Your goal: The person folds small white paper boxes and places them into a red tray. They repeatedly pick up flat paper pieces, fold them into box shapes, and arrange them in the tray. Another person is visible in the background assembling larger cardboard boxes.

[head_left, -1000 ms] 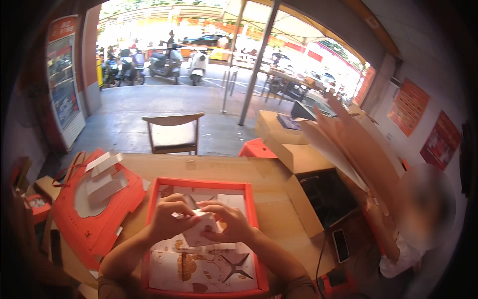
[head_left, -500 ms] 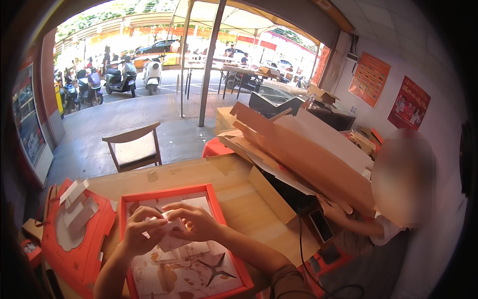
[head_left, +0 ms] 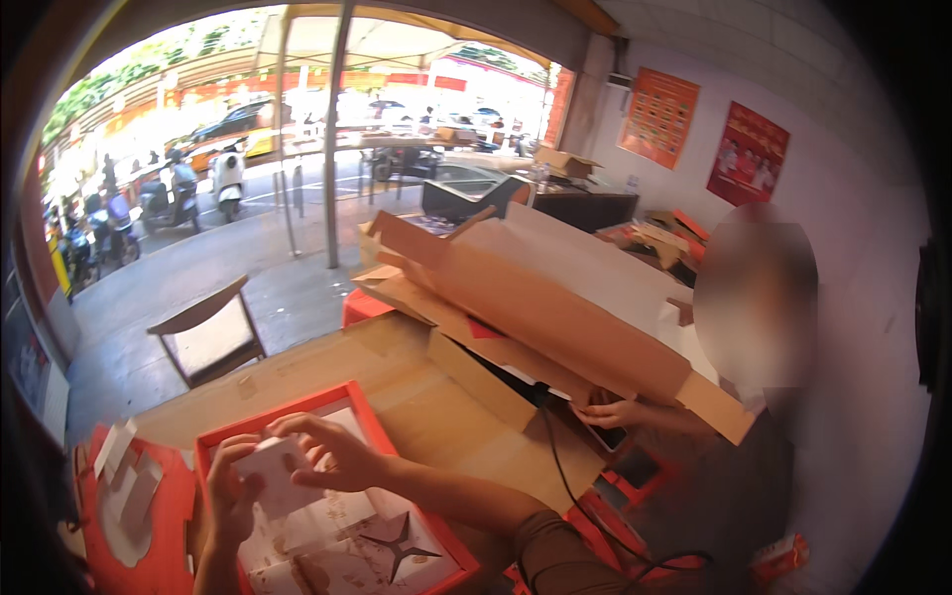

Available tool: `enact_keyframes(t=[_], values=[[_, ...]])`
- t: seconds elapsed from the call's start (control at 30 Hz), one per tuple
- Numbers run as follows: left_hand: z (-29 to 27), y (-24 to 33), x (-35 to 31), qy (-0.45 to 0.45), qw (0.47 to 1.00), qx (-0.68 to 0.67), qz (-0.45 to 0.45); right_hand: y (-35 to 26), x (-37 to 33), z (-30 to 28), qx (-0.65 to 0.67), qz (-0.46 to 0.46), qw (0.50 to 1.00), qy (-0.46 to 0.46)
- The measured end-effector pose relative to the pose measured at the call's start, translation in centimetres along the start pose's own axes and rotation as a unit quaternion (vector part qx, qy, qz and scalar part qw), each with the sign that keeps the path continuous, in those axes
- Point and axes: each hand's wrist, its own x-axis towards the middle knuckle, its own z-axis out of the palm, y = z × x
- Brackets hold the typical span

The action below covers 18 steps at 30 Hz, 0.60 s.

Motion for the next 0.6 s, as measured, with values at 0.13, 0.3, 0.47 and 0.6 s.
enact_keyframes(t=[0.13, 0.3, 0.47, 0.6], values=[[-1.3, -0.4, -0.5, 0.068, 0.994, -0.031, -0.084, -2.2, 0.0, 0.2, -0.027, -0.009, 0.997, -0.066], [-1.0, -1.7, 0.3, 0.042, 0.992, 0.105, -0.054, -1.0, -0.2, -0.2, -0.114, 0.015, 0.993, -0.041], [-0.4, -0.7, 0.3, -0.008, 0.982, 0.172, 0.077, 1.3, 0.0, -0.3, -0.039, 0.075, 0.996, -0.004], [0.0, -0.2, -1.1, -0.018, 0.989, 0.146, 0.023, 0.5, 0.4, 0.5, -0.015, 0.053, 0.998, -0.033]])
